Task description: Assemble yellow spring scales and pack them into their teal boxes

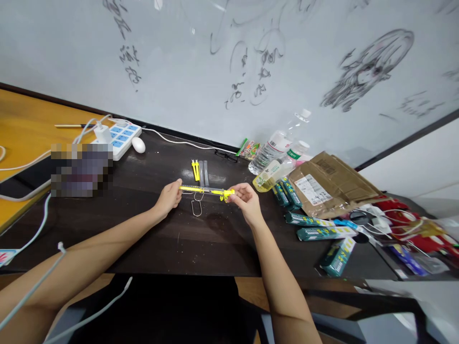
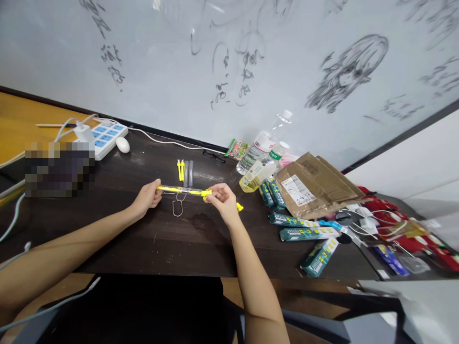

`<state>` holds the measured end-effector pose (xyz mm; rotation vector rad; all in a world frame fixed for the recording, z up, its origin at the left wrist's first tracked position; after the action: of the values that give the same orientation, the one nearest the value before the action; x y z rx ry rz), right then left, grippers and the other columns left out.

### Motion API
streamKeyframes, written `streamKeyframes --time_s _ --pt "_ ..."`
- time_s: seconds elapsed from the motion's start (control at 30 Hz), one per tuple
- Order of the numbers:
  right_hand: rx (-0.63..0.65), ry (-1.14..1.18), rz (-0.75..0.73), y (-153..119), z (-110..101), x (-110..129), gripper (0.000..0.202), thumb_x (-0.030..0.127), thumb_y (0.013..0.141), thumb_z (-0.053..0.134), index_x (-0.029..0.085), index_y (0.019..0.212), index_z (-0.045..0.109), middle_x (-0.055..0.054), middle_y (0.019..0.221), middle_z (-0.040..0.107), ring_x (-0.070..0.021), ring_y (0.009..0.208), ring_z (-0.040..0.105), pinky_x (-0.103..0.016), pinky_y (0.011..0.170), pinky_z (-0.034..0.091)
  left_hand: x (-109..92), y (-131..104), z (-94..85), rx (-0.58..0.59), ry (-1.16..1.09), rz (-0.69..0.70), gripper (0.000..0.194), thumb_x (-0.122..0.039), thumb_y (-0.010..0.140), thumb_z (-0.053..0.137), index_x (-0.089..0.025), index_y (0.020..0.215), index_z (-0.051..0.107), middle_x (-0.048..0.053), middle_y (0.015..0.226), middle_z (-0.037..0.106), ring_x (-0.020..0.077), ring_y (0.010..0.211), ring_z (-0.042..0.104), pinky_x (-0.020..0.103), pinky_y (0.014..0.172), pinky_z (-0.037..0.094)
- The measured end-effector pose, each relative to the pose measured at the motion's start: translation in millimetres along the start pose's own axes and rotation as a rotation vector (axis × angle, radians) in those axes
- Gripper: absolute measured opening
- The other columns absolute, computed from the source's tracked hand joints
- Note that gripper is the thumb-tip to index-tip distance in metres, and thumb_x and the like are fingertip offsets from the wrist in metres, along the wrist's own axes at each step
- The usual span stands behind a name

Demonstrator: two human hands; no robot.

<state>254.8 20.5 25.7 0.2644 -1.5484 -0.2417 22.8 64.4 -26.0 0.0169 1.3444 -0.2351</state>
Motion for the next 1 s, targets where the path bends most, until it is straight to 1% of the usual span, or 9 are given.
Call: streamKeyframes --time_s 0.17,0.37,0.47,0.63,0.7,0.83,0.9,1.0 --pt "0.002 -0.008 0.014 0.5 1.3 -3.9 0.029 0.032 0.071 0.076 0.02 0.087 0.056 0.001 0.072 0.066 -0.0117 0.06 0.063 -0.027 0.063 0.054 2.1 0.4 1.1 0.018 0.002 0.008 0.038 -0.04 0.091 0.04 -0.021 0.06 0.028 -0.01 0.045 0.021 0.003 0.033 0.017 0.015 0.033 0.01" --pt "-0.014 -0.015 0.013 0.4 2.9 -5.1 0.029 0.035 0.07 0.076 0.02 0.084 0.055 0.002 0.069 0.064 -0.0118 0.056 0.062 -0.027 0.058 0.053 4.6 1.5 -0.7 0.004 0.015 0.008 0.04 -0.041 0.091 0.041 -0.021 0.059 0.028 -0.01 0.045 0.021 0.0033 0.033 0.018 0.015 0.033 0.01" --pt "-0.028 -0.006 -0.023 -0.1 3.9 -2.1 0.029 0.033 0.07 0.077 0.02 0.084 0.055 0.001 0.076 0.065 -0.011 0.058 0.062 -0.026 0.057 0.054 4.7 0.8 -0.3 0.005 0.028 -0.008 0.041 -0.041 0.092 0.039 -0.021 0.057 0.028 -0.009 0.044 0.021 0.0033 0.033 0.018 0.015 0.032 0.01" --pt "-0.004 0.017 -0.091 -2.6 7.5 4.5 0.028 0.028 0.07 0.076 0.021 0.088 0.056 -0.002 0.092 0.064 -0.0118 0.07 0.062 -0.025 0.058 0.056 6.9 0.1 -0.3 0.003 0.029 -0.069 0.044 -0.042 0.092 0.038 -0.021 0.055 0.027 -0.009 0.043 0.02 0.0029 0.032 0.017 0.016 0.032 0.009" --pt "0.011 0.022 -0.096 -3.6 8.8 5.7 0.026 0.027 0.072 0.075 0.022 0.089 0.056 -0.003 0.094 0.064 -0.0125 0.075 0.062 -0.027 0.061 0.056 7.9 0.1 -0.1 0.002 0.024 -0.088 0.044 -0.042 0.092 0.037 -0.021 0.055 0.027 -0.009 0.043 0.021 0.0029 0.032 0.017 0.016 0.033 0.009" --pt "0.012 0.014 -0.104 -5.1 9.5 6.4 0.026 0.026 0.072 0.075 0.022 0.089 0.055 -0.004 0.098 0.064 -0.0147 0.083 0.063 -0.032 0.072 0.057 9.3 0.5 0.2 0.001 0.01 -0.104 0.044 -0.042 0.093 0.037 -0.021 0.055 0.027 -0.009 0.043 0.021 0.003 0.032 0.016 0.015 0.033 0.009" --pt "0.016 0.007 -0.107 -5.5 10.0 6.2 0.026 0.027 0.072 0.075 0.022 0.089 0.055 -0.004 0.1 0.064 -0.0152 0.083 0.064 -0.034 0.076 0.057 9.9 0.8 -0.3 -0.006 -0.002 -0.111 0.044 -0.042 0.092 0.037 -0.021 0.055 0.027 -0.009 0.043 0.02 0.0031 0.032 0.016 0.016 0.033 0.008" --pt "0.026 0.024 -0.107 -5.5 10.2 6.1 0.026 0.026 0.072 0.075 0.023 0.09 0.055 -0.004 0.102 0.064 -0.0146 0.079 0.064 -0.034 0.076 0.056 10.2 1.2 -0.9 -0.01 -0.013 -0.117 0.044 -0.042 0.092 0.038 -0.021 0.056 0.027 -0.009 0.044 0.02 0.0031 0.033 0.016 0.016 0.034 0.008"
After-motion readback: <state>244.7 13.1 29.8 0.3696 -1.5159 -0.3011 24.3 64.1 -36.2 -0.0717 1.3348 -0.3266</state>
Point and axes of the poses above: each hand's wrist, its own y-axis towards the middle knuckle, its own z-axis out of the palm, x = y × z, the point moved 7 cm from there along y, towards the middle knuckle
